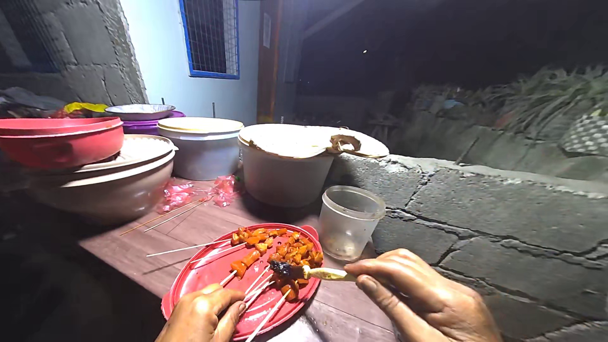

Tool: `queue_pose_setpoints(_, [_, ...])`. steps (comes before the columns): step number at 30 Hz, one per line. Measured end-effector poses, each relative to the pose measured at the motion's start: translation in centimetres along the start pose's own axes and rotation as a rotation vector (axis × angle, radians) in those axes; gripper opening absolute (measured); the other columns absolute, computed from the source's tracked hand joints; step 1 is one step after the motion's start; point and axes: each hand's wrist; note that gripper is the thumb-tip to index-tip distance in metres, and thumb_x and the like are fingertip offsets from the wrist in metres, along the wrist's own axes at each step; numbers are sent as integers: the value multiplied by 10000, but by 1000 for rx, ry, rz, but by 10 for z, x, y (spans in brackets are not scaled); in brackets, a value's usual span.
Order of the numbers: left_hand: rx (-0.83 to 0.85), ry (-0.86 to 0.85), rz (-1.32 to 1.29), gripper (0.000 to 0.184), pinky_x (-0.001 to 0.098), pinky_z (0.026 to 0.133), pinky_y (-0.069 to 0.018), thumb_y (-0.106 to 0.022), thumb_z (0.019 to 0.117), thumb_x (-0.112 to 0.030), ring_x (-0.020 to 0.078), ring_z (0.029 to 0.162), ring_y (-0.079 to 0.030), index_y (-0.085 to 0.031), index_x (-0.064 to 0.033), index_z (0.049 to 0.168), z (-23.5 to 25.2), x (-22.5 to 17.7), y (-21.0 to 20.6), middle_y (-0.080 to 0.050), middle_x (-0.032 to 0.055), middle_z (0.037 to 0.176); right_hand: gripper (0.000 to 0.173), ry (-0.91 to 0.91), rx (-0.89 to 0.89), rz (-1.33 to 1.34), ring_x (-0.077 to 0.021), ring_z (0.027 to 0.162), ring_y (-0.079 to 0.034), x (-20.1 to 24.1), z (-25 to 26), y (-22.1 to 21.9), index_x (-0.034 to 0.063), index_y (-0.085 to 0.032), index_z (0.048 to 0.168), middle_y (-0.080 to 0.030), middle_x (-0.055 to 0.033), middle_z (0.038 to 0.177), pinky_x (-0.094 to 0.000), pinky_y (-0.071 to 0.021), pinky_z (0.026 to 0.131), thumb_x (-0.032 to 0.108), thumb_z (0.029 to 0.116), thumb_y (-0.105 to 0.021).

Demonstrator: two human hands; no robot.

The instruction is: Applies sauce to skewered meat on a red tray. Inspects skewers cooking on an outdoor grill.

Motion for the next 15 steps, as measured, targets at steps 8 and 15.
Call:
queue_pose_setpoints(8, [-107, 10, -56, 221, 209, 778, -536, -589, 975, -173, 48, 818, -680, -793, -86, 981, 1, 6, -1, -741, 26, 868, 213, -40, -25, 21, -55, 913, -652, -1, -2, 8, 48, -771, 1024, -729, -16, 929, -242, -537, 844, 176, 1009, -602])
queue_pose_setpoints(15, [-137, 39, -117, 233, 172, 726, -542, -576, 1003, -187, 8, 775, -659, -784, -83, 996, -3, 10, 5, -731, 8, 874, 223, -6, -132, -63, -56, 913, -659, -13, 0, 10, 56, -767, 1030, -726, -12, 932, -244, -548, 847, 192, 1011, -592])
Point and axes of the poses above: each hand's wrist, its own z-axis towards the middle knuckle, its own y-axis out of the back of the hand, x = y × z
